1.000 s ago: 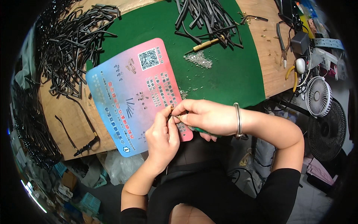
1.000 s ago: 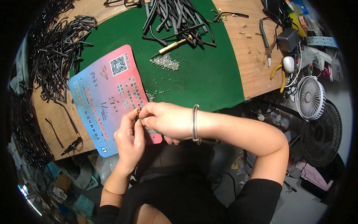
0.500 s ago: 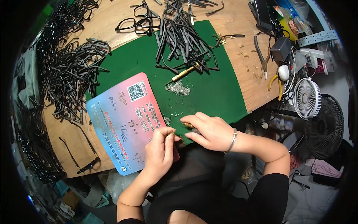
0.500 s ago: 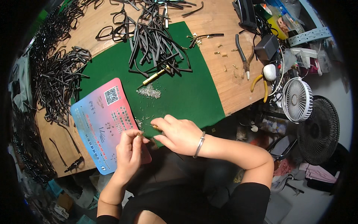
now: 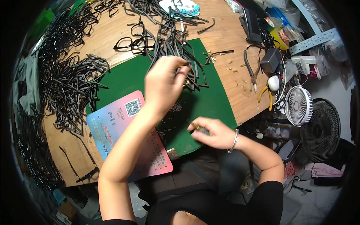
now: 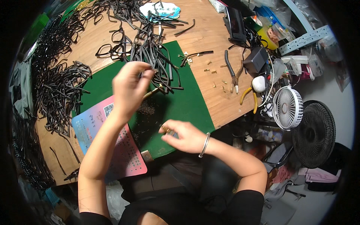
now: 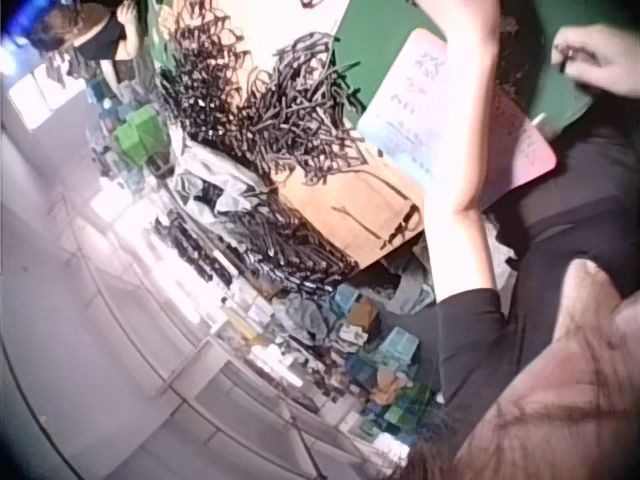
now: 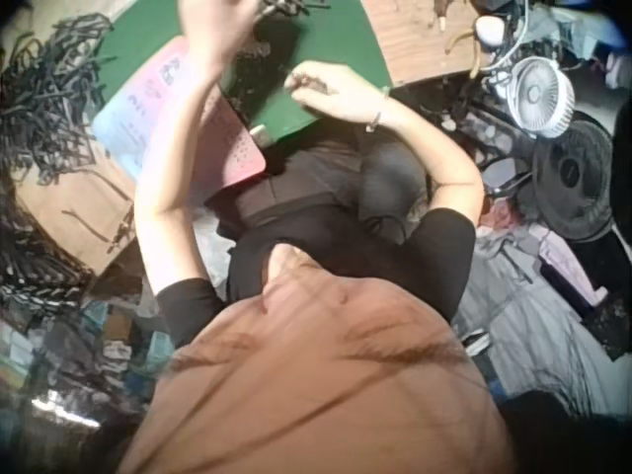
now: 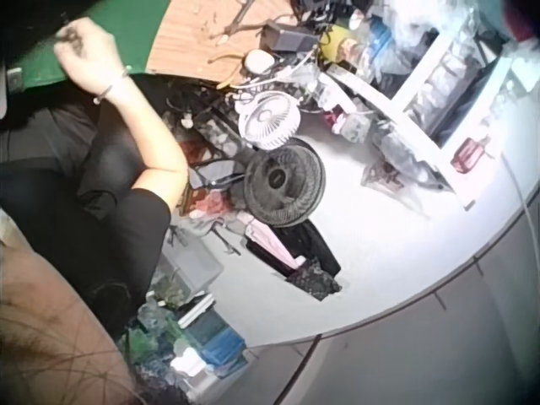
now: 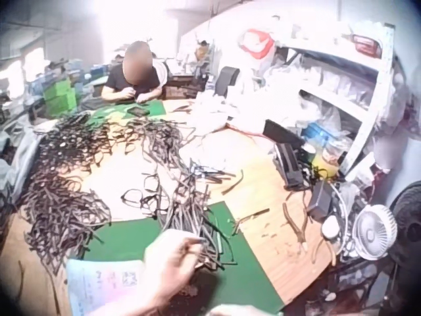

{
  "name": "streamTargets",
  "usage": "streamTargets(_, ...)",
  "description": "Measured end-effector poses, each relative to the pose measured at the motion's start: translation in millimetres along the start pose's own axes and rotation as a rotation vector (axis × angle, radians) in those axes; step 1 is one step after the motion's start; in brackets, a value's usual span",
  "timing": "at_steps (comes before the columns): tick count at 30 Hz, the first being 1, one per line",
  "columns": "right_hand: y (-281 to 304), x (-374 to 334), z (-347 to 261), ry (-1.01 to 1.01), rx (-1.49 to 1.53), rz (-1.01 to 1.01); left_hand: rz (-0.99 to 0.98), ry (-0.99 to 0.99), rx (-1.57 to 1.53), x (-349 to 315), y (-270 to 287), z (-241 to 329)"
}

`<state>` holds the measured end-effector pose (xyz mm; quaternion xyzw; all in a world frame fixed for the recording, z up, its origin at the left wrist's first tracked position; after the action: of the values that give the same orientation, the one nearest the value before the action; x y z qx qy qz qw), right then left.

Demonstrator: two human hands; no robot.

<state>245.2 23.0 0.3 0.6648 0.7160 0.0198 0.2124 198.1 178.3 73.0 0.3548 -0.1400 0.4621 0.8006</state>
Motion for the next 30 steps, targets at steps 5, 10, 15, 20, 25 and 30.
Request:
streamTargets(5,101.5,44.0,-29.0,0.034,-0.706,0.492,0.049,0.43,-0.435,-31.4,68.9,6.0)
streamTargets(10,137.3,105.7,5.2,0.058,-0.824,0.552,0.023,0.625,-0.622,-107.3,101.2,27.0)
streamTargets(15,140.1,116.0,11.9,-0.013,-0.709,0.527,-0.082,0.694,-0.523,-158.8,101.3,19.3)
streamTargets(20,124.3,76.5,-26.7,-0.031,-0.609,0.508,-0.145,0.692,-0.499,-160.6,93.5,26.7)
streamTargets(25,4.9,8.3,-65.2,-0.019,0.033,0.051,-0.205,0.903,-0.792,-193.3,66.1,26.2)
streamTargets(30,-43.5,9.3,-41.0,-0.128,0.276,-0.04,-0.304,1.156,-0.878,-212.4,35.1,40.0)
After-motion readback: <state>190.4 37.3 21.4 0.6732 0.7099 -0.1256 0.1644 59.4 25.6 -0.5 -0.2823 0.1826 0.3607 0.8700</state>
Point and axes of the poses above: each hand's wrist, its own x-axis towards the middle knuckle, its own y-axis out of the back of the hand, z = x × y, the point moved 8 cm from there along x, towards the middle knuckle
